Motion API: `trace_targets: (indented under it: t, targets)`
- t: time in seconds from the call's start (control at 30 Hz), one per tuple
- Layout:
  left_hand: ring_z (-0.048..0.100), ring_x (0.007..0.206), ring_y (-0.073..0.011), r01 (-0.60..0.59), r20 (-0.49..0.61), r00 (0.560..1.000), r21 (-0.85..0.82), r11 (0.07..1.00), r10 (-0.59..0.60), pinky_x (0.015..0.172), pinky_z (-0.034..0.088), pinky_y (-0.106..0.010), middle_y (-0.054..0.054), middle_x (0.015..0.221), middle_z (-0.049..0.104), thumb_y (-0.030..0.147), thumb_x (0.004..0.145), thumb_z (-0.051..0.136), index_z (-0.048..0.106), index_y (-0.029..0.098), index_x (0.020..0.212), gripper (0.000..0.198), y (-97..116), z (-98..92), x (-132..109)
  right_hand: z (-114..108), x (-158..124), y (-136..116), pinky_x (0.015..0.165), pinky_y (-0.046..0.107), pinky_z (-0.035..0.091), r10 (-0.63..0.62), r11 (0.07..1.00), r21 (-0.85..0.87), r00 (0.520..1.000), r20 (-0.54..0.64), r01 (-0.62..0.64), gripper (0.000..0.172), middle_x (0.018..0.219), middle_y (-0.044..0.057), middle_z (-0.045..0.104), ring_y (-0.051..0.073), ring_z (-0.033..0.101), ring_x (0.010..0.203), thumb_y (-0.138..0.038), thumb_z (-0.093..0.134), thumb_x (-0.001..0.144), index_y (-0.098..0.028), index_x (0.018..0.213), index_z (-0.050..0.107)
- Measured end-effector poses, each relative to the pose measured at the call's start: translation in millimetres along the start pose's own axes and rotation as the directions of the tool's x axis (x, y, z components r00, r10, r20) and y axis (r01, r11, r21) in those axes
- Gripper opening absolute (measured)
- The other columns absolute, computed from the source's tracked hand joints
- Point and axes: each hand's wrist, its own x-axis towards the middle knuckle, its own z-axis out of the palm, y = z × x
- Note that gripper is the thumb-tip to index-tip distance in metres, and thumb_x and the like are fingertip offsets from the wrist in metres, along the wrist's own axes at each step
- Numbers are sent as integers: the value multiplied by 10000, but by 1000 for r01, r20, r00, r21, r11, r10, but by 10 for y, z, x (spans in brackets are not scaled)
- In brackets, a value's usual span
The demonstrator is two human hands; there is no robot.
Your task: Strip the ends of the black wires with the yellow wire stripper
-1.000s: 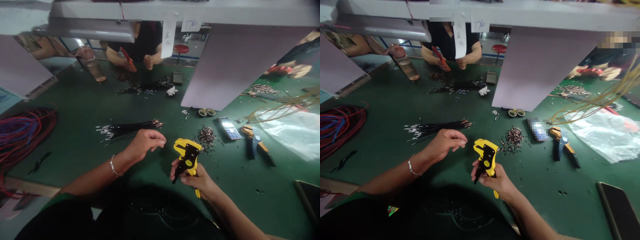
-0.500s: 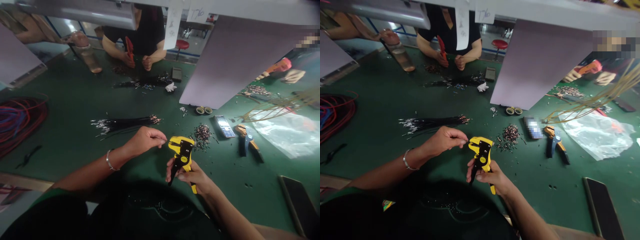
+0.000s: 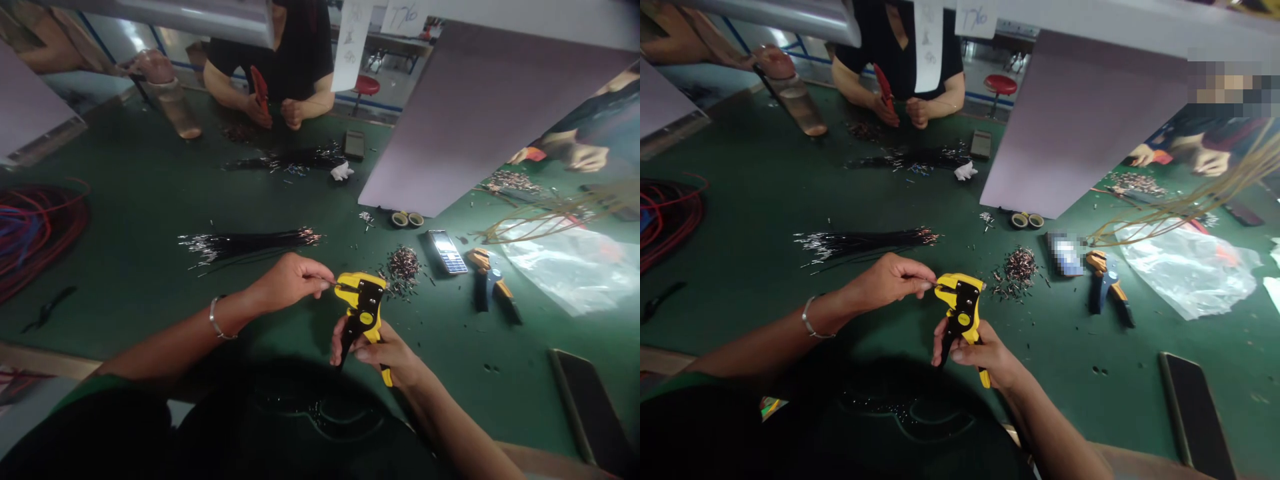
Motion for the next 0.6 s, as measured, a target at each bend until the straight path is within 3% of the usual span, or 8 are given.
trace_targets:
  t: [0.6]
  targets:
    - [483, 415, -75, 104, 42, 994, -199, 974, -98, 401, 387, -195, -24, 550, 661, 179, 692, 671, 740, 152, 717, 78, -37, 53, 12, -13, -13, 17, 750, 404, 501, 9, 1000, -10, 1000, 9, -9, 400, 813, 66, 685, 234, 638, 750, -326, 770, 666, -150, 999, 633]
